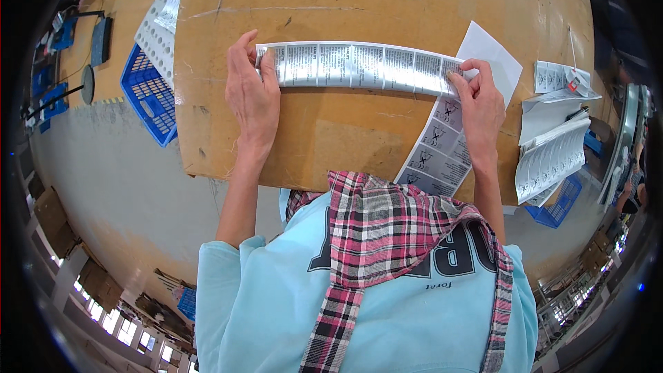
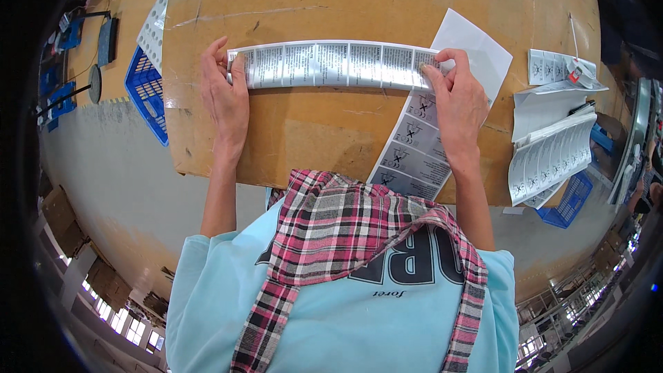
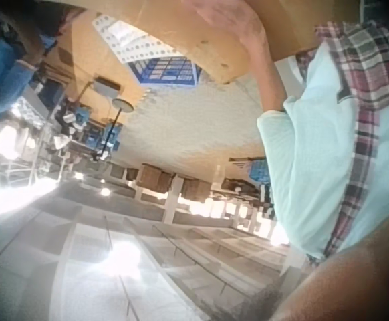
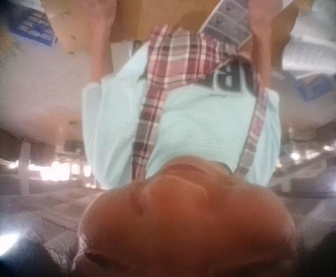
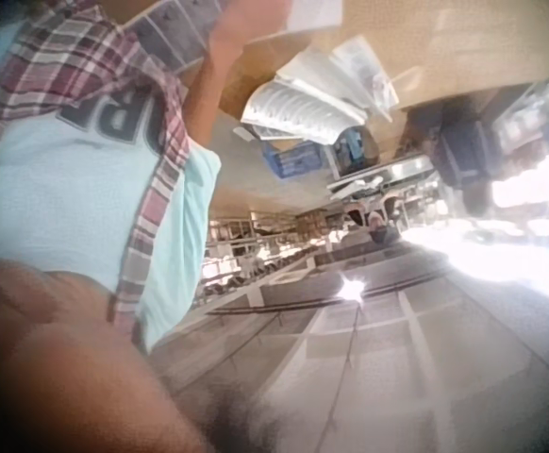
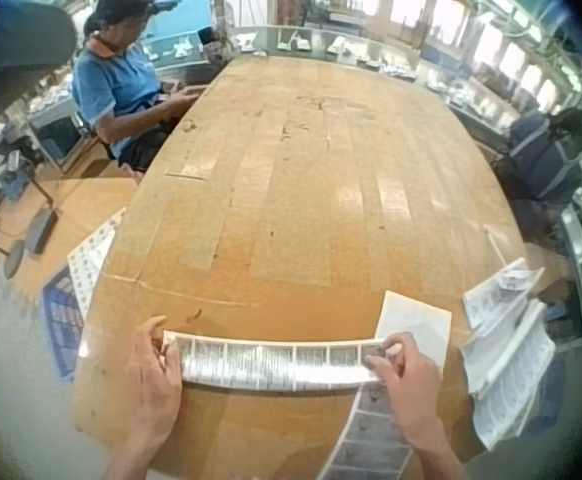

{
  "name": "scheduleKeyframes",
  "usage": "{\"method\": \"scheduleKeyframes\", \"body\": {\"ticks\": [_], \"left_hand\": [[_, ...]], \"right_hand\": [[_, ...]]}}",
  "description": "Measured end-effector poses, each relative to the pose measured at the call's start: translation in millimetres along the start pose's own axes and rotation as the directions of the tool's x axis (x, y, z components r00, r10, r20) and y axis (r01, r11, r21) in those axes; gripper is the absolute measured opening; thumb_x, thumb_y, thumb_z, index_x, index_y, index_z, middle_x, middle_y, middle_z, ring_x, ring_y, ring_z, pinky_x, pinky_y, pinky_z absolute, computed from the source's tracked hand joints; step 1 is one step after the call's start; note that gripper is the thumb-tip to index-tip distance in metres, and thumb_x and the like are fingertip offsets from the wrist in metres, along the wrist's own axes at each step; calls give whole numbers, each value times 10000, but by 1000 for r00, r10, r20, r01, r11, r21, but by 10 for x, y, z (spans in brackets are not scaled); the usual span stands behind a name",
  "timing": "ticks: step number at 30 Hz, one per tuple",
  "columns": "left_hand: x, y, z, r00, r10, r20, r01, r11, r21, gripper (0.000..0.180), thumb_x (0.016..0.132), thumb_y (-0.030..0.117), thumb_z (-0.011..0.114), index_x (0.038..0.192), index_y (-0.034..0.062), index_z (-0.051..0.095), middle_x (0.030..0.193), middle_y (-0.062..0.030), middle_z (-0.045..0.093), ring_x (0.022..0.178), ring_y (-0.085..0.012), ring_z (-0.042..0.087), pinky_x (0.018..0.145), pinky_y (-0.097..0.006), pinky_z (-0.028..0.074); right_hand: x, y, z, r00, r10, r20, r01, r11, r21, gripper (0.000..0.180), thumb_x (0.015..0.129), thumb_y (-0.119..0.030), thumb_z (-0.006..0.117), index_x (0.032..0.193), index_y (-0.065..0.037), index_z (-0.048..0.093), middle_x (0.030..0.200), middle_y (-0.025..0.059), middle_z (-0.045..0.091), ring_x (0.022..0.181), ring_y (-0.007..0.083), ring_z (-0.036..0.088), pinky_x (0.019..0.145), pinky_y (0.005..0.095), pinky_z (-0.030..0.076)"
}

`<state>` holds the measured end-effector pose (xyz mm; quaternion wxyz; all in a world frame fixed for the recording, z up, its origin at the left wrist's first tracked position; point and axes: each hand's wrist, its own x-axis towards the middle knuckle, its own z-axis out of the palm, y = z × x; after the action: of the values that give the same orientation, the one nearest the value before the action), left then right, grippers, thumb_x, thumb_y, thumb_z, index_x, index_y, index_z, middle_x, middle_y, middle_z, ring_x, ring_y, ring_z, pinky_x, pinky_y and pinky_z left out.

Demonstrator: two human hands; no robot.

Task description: Peeling and applying identification and safety labels to small circular LED light fixtures.

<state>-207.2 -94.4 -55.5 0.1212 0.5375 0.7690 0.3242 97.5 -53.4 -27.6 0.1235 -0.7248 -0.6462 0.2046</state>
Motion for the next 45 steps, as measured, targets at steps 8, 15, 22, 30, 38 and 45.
{"method": "scheduleKeyframes", "body": {"ticks": [8, 15, 22, 30, 38, 45], "left_hand": [[24, 17, -2, 988, 155, 7, -152, 956, 251, 152, 923, 138, 571, 1070, 126, 603, 940, -41, 557, 896, -248, 556, 778, -358, 436], [68, -12, 57, 963, 268, 24, -256, 886, 387, 210, 897, 113, 597, 1101, 156, 613, 1094, -39, 473, 1036, -220, 466, 926, -385, 341], [282, -49, -45, 652, 643, 402, -753, 612, 242, 716, 788, -16, 608, 1396, 330, 452, 1199, -51, 415, 1051, -215, 456, 958, -377, 356], [426, -69, -96, 289, 739, 609, -957, 238, 166, 832, 817, 28, 585, 1451, 486, 300, 1245, -32, 431, 1071, -184, 489, 976, -363, 422], [499, -84, -106, 196, 723, 663, -978, 193, 79, 828, 822, -7, 575, 1444, 478, 323, 1289, -59, 432, 1071, -208, 513, 1064, -403, 381], [576, -119, -135, 104, 737, 668, -992, 125, 16, 805, 849, 56, 598, 1449, 491, 285, 1275, -60, 462, 1150, -189, 523, 1075, -418, 375]], "right_hand": [[-18, -53, -54, 1000, 22, 18, -21, 999, -33, 212, 876, -304, 650, 1009, -159, 572, 613, 48, 567, 587, 245, 585, 552, 388, 428], [-6, -63, -29, 999, -39, -2, 39, 999, -26, 180, 895, -287, 615, 1007, -159, 556, 732, 66, 647, 705, 279, 638, 615, 400, 448], [-12, -24, -24, 996, -85, -6, 85, 996, -39, 177, 905, -281, 596, 1007, -150, 534, 796, 60, 666, 735, 289, 640, 630, 406, 456], [-5, 8, -18, 997, -80, 16, 80, 997, -20, 188, 908, -291, 583, 1005, -143, 521, 799, 74, 673, 747, 302, 643, 631, 426, 450], [10, 7, -27, 996, -90, 25, 90, 996, -10, 186, 914, -291, 576, 1009, -141, 519, 783, 81, 671, 735, 309, 644, 622, 434, 445], [11, 19, -37, 996, -78, 48, 79, 997, -24, 201, 920, -310, 568, 1026, -147, 518, 791, 88, 670, 767, 311, 647, 643, 441, 447]]}}
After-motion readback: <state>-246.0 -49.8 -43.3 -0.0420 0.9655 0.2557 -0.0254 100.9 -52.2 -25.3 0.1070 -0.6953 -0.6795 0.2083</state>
